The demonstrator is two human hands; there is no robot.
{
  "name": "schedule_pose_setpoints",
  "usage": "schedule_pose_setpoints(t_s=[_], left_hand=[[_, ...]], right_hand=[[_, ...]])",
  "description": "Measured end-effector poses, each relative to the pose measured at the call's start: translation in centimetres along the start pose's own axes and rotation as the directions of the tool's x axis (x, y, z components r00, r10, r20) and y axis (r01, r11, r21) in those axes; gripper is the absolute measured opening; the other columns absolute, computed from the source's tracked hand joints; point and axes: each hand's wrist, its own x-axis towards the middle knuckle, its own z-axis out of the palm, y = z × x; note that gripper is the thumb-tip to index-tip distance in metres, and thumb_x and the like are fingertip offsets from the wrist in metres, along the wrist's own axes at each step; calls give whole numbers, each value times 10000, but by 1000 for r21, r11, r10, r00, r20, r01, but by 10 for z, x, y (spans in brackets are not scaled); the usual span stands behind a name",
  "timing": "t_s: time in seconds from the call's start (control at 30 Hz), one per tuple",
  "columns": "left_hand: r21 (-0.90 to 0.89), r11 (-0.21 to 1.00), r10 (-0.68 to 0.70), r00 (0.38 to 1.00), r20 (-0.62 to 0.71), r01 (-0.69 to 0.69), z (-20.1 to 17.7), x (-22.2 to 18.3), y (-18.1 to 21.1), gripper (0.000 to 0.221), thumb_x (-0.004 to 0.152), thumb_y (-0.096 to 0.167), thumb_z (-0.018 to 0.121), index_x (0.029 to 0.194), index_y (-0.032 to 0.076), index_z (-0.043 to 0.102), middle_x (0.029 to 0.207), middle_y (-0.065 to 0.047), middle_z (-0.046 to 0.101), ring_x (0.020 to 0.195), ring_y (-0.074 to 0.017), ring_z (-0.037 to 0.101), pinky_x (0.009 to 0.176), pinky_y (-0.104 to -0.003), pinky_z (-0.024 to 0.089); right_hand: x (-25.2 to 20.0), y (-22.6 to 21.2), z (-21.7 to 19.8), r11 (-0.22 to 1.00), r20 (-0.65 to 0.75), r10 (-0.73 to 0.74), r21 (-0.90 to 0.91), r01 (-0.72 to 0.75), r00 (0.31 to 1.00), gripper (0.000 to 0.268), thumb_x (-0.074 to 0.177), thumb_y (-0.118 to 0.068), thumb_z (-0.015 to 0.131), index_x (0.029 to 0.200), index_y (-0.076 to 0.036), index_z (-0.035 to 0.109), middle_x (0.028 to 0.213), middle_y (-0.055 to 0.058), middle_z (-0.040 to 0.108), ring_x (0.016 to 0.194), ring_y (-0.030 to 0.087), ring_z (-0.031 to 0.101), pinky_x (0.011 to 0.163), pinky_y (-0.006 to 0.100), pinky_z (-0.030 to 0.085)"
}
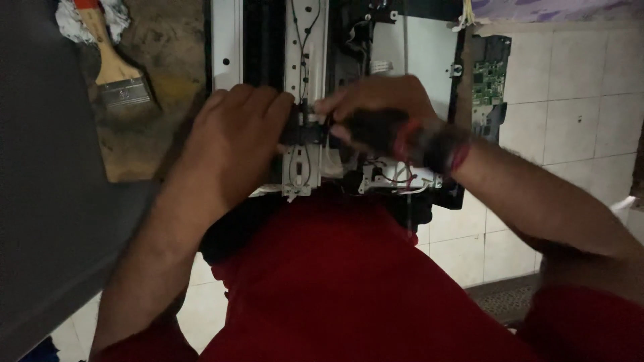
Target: Disassembling a printer by removing screws and disconnecting internal cables
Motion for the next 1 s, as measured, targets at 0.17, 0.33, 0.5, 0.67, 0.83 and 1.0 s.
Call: schedule_pose_setpoints(t_s=[0.17, 0.33, 0.5, 0.67, 0.83, 1.0], left_hand=[[-9, 1000, 2, 1000, 23, -2, 5, -2, -3, 565, 719, 52, 828, 1246, 51, 625, 1072, -114, 656, 912, -316, 608, 776, -445, 492], [26, 1000, 0, 1000, 31, -1, -2, 0, -1, 423, 772, -82, 664, 1163, 77, 640, 1038, -91, 647, 890, -288, 603, 762, -416, 501], [25, 999, 22, 997, 72, -24, -2, 3, -5, 670, 713, 199, 854, 1321, 55, 613, 1111, -100, 636, 975, -306, 604, 807, -442, 507], [-99, 995, 23, 999, 39, -19, -8, 6, -4, 504, 690, 36, 854, 1140, 41, 627, 1025, -133, 617, 870, -330, 579, 720, -452, 475], [-113, 994, 11, 996, 86, -1, -14, 11, -5, 453, 730, 49, 819, 1139, 55, 623, 1039, -124, 616, 863, -323, 586, 729, -475, 492], [-126, 992, 1, 995, 101, 12, -8, 10, -7, 522, 698, 86, 855, 1162, 59, 618, 1048, -128, 618, 847, -339, 585, 708, -477, 482]], right_hand=[[-15, 11, 6, 820, -288, -392, 321, 474, 874, 132, 984, -68, 720, 1052, -108, 614, 1198, 153, 730, 1212, 260, 729, 1037, 410, 657], [-19, 14, 12, 774, -301, -545, 176, 608, 782, 167, 994, -122, 716, 1111, -42, 628, 1205, 196, 716, 1119, 290, 755, 1012, 394, 645], [-9, 48, 10, 716, -91, -697, -51, 696, 711, 211, 916, -82, 763, 1106, -3, 715, 1276, 164, 695, 1235, 312, 689, 1090, 398, 552], [-2, 24, -7, 904, 237, 335, -353, -240, 912, 508, 909, -450, 524, 1411, -523, 555, 1400, -88, 665, 1175, 166, 661, 1027, 333, 446], [9, 81, -8, 64, 335, -888, -589, 806, 315, 276, 911, -13, 781, 1137, 2, 624, 1373, 188, 614, 1180, 282, 693, 644, 381, 647], [8, 66, -10, 735, 107, -640, -200, 647, 761, 248, 924, -115, 778, 1164, -126, 720, 1339, -9, 649, 1146, 199, 706, 908, 293, 541]])
